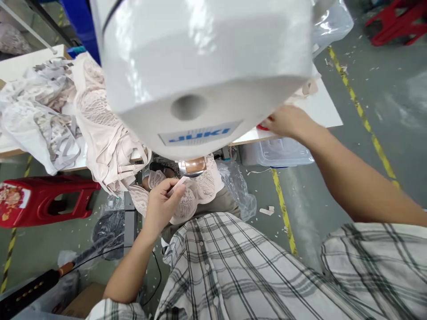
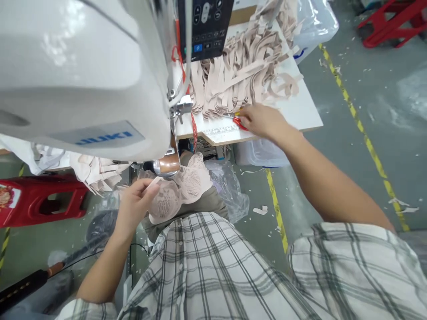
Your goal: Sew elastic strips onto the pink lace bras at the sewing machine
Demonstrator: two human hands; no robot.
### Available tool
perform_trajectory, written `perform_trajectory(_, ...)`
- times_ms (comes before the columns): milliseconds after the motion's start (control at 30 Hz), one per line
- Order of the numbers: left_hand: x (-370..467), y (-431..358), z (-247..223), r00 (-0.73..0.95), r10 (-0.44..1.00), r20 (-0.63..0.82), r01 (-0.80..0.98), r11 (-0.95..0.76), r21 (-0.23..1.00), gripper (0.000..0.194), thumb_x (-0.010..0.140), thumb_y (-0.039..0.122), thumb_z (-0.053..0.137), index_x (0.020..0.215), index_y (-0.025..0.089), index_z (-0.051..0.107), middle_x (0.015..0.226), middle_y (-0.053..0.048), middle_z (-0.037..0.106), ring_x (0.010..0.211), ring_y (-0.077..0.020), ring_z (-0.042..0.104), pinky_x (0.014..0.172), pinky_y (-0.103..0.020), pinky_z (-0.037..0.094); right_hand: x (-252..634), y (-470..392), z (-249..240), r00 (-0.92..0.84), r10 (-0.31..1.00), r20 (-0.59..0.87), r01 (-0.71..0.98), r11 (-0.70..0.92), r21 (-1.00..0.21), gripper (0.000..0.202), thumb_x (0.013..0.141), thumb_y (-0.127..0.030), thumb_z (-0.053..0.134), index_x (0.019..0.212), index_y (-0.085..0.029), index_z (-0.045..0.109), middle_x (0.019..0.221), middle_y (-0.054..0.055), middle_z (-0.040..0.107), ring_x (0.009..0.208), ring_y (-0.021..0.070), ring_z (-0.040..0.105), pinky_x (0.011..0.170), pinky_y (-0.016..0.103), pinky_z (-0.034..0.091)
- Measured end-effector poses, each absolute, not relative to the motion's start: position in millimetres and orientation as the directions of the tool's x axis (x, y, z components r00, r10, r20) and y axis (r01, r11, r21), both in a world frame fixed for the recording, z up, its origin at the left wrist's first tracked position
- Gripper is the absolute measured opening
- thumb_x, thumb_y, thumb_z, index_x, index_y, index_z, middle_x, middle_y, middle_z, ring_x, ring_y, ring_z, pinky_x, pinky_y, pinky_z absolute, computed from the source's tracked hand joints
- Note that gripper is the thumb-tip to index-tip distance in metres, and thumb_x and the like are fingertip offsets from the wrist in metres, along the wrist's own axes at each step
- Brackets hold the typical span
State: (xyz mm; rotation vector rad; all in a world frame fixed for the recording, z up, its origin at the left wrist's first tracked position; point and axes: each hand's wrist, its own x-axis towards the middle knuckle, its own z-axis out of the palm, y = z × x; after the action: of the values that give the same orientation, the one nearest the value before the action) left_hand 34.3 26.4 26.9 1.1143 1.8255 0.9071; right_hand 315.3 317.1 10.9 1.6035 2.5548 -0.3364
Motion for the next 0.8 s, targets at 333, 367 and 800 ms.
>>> perform_trajectory(333, 37.4, 28.5, 25.4, -0.33, 0.919, -0.216, 0.28, 0.314, 0.907, 0.023, 0.088, 0.041, 0.067, 0.088, 0.02, 0.075, 0.085, -0.003, 0.073, 0.078, -0.0166, 0.064, 0.071, -0.026, 0.05, 345.5, 318.3, -26.7, -0.564, 0.82, -0.097, 0.822, 0.546, -0.164, 0.05, 0.1, -0.037, 0.04, 0.132, -0.001, 0.057, 0.128, 0.026, 0.06, 0.121, 0.0273, 0.054, 0.086, 0.036, 0.037)
perform_trajectory(367, 37.3, 28.3, 25.2, -0.336, 0.917, -0.213, 0.28, 0.313, 0.907, 0.023, 0.089, 0.041, 0.066, 0.086, 0.019, 0.074, 0.082, -0.002, 0.071, 0.076, -0.0157, 0.063, 0.07, -0.025, 0.049, 345.3, 319.4, -25.1, -0.56, 0.819, -0.124, 0.827, 0.545, -0.136, 0.051, 0.1, -0.039, 0.041, 0.131, -0.001, 0.058, 0.124, 0.025, 0.061, 0.117, 0.0264, 0.056, 0.081, 0.036, 0.036)
perform_trajectory(800, 35.9, 22.2, 23.7, -0.325, 0.917, -0.233, 0.217, 0.312, 0.925, 0.021, 0.088, 0.039, 0.068, 0.084, 0.02, 0.075, 0.082, -0.002, 0.073, 0.076, -0.0159, 0.064, 0.069, -0.025, 0.049, 343.8, 154.4, 41.7, -0.688, 0.654, -0.315, 0.676, 0.419, -0.606, 0.042, 0.083, -0.036, 0.066, 0.123, -0.03, 0.06, 0.116, 0.012, 0.066, 0.08, 0.0236, 0.065, 0.061, 0.035, 0.053)
